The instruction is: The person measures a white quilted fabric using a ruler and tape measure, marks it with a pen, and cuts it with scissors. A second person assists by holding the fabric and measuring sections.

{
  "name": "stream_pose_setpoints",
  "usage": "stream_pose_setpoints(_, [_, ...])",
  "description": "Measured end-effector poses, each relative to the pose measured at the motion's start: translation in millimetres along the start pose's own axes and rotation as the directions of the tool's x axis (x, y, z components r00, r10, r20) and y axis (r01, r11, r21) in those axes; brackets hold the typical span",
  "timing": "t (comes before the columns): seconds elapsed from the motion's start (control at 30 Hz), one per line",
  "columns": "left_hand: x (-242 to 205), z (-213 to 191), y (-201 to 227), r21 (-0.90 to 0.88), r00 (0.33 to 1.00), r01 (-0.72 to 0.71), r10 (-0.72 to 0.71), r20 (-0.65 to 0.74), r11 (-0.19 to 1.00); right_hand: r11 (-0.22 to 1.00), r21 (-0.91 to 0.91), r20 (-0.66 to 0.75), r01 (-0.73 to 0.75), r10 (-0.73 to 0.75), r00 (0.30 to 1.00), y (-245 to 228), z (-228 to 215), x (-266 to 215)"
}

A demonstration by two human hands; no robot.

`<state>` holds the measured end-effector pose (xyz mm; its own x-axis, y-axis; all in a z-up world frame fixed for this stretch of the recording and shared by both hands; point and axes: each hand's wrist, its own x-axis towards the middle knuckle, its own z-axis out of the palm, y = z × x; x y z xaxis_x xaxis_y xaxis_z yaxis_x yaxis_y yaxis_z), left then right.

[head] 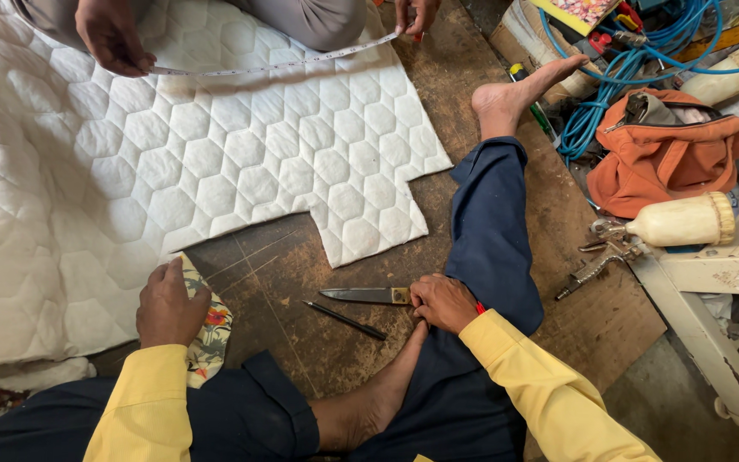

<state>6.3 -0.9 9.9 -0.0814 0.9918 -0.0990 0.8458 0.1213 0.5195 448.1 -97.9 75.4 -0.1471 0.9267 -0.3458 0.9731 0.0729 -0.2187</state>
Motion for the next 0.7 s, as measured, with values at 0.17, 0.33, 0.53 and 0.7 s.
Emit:
stream_pose_setpoints(0.17, [0.5,-1.4,1.5,-0.004,1.0,0.007,-0.007,0.009,1.0,1.0,0.006,0.002,-0.001,0.001,1.0,0.6,-0.7,0.2])
stream_pose_setpoints(0.33, [0.0,-1.7,1.4,-0.004,1.0,-0.007,0.007,-0.006,1.0,1.0,0.0,-0.009,0.013,-0.013,1.0,0.2,-1.0,-1.1])
stream_pose_setpoints(0.53, [0.0,-2.5,1.7,0.004,1.0,0.004,-0.004,0.017,1.0,1.0,-0.005,-0.014,0.016,-0.016,1.0,-0.3,-1.4,-1.5])
stream_pose_setpoints(0.7, [0.4,-2.3,1.5,0.0,1.0,-0.001,0.001,0.01,1.0,1.0,0.004,-0.014,0.029,-0.029,1.0,-1.3,-2.9,-1.2])
